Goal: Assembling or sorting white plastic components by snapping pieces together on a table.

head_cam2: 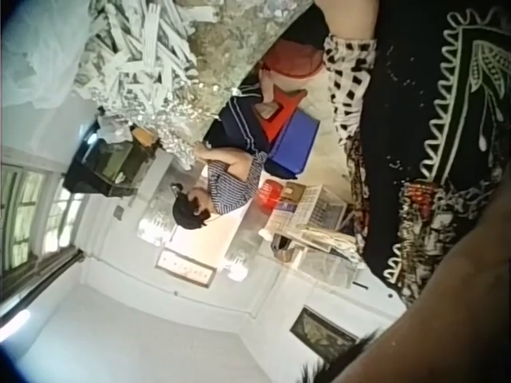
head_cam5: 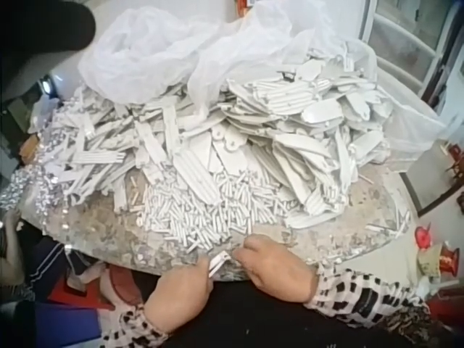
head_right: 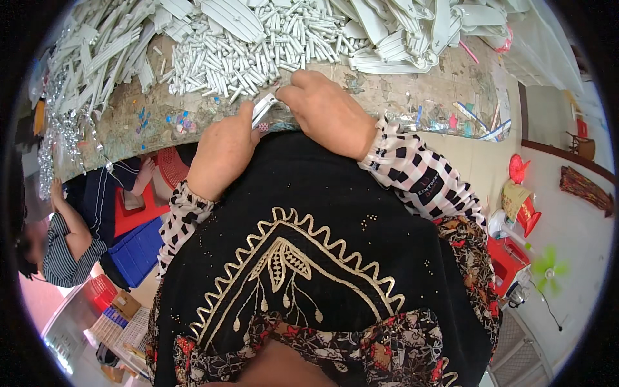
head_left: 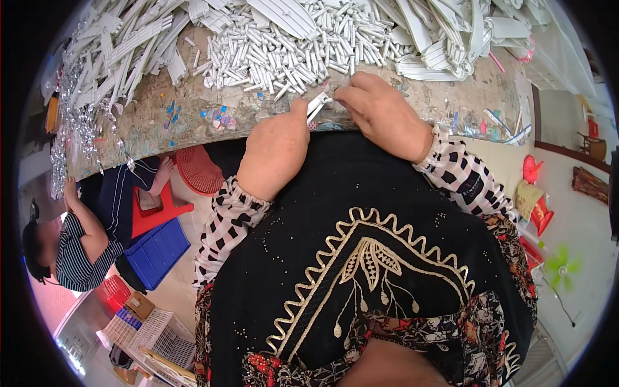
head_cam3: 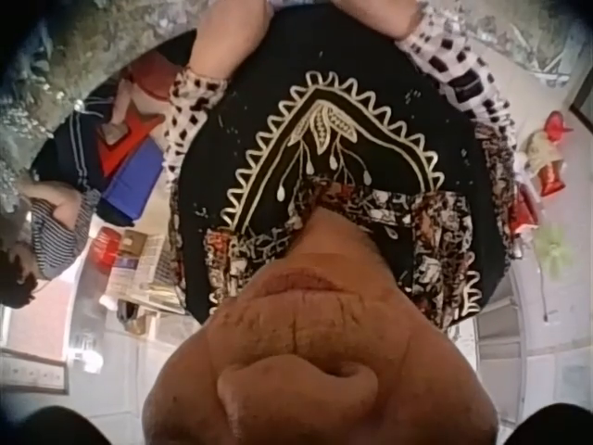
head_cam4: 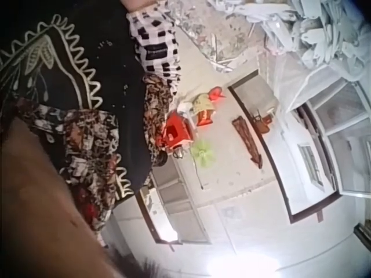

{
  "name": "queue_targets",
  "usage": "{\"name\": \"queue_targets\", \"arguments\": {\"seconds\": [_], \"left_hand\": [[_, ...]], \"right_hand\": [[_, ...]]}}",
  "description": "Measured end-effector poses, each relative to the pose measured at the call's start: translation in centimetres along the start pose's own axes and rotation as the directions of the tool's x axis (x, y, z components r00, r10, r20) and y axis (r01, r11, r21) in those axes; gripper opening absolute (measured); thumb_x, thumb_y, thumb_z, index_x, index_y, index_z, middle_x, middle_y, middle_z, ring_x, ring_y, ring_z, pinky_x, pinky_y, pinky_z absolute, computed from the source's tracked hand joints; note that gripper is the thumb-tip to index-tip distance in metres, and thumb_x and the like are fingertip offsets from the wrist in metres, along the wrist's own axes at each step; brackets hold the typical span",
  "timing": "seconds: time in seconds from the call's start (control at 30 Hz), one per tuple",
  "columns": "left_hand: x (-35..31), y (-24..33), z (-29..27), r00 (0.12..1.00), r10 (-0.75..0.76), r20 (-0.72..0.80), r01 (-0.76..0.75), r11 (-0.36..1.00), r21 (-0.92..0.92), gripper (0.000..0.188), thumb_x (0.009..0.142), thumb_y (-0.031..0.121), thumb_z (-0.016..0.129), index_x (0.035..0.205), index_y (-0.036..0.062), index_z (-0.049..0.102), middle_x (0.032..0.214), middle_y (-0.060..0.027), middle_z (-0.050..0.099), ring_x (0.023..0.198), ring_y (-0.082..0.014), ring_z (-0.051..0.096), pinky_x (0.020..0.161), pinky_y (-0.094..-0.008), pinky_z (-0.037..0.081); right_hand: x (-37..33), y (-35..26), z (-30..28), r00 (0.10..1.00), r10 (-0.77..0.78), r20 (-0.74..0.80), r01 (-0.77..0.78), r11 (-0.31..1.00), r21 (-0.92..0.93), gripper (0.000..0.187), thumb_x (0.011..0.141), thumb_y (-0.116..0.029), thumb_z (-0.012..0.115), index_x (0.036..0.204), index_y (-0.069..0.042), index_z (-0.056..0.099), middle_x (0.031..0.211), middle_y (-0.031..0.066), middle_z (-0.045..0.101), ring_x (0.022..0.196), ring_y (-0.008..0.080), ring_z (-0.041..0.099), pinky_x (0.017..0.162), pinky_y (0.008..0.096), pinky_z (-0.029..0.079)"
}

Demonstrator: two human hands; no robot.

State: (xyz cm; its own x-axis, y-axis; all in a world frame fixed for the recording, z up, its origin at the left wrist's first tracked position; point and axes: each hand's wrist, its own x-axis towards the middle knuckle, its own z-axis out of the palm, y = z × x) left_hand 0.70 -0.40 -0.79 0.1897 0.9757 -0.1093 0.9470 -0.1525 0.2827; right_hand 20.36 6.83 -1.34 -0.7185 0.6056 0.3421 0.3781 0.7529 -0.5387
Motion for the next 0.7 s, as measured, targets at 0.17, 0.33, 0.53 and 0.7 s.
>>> {"name": "queue_targets", "arguments": {"seconds": [0.17, 0.33, 0.53, 0.7], "left_hand": [[0.0, 0.2, -0.1, 1.000, 0.016, -0.002, -0.016, 1.000, -0.002, 0.011, 0.084, 0.007, 0.050, 0.092, 0.0008, 0.047, 0.065, -0.0201, 0.061, 0.064, -0.0388, 0.063, 0.058, -0.0490, 0.049], [-0.4, -0.8, 0.7, 0.999, 0.039, -0.025, -0.040, 0.996, -0.079, 0.010, 0.083, 0.009, 0.051, 0.089, 0.0005, 0.052, 0.068, -0.0202, 0.061, 0.067, -0.0386, 0.063, 0.061, -0.0490, 0.049], [-0.3, -1.0, 1.2, 0.992, 0.103, -0.069, -0.108, 0.991, -0.079, 0.012, 0.082, 0.011, 0.054, 0.079, 0.0006, 0.059, 0.069, -0.0193, 0.061, 0.065, -0.0390, 0.061, 0.059, -0.0480, 0.049], [-0.6, -1.1, 1.0, 0.998, 0.050, -0.044, -0.051, 0.999, -0.018, 0.010, 0.082, 0.009, 0.055, 0.086, 0.0005, 0.055, 0.067, -0.0191, 0.061, 0.064, -0.0382, 0.062, 0.057, -0.0476, 0.049]], "right_hand": [[1.7, -1.9, -0.5, 0.991, -0.047, 0.128, 0.074, 0.973, -0.217, 0.021, 0.074, -0.001, 0.058, 0.096, 0.001, 0.058, 0.086, 0.0135, 0.054, 0.081, 0.0311, 0.056, 0.070, 0.0375, 0.048], [3.6, -5.3, 1.4, 0.942, 0.030, 0.335, 0.176, 0.804, -0.568, 0.017, 0.076, -0.009, 0.056, 0.090, 0.000, 0.058, 0.083, 0.0120, 0.057, 0.079, 0.0280, 0.057, 0.071, 0.0369, 0.050], [4.6, -4.1, 0.0, 0.926, -0.004, 0.377, 0.151, 0.920, -0.361, 0.014, 0.078, -0.010, 0.056, 0.089, -0.002, 0.056, 0.079, 0.0136, 0.061, 0.078, 0.0307, 0.062, 0.069, 0.0390, 0.052], [5.6, -2.3, 0.1, 0.876, -0.089, 0.474, 0.181, 0.972, -0.152, 0.017, 0.080, -0.010, 0.055, 0.095, -0.001, 0.055, 0.081, 0.0170, 0.063, 0.079, 0.0339, 0.064, 0.069, 0.0416, 0.051]]}}
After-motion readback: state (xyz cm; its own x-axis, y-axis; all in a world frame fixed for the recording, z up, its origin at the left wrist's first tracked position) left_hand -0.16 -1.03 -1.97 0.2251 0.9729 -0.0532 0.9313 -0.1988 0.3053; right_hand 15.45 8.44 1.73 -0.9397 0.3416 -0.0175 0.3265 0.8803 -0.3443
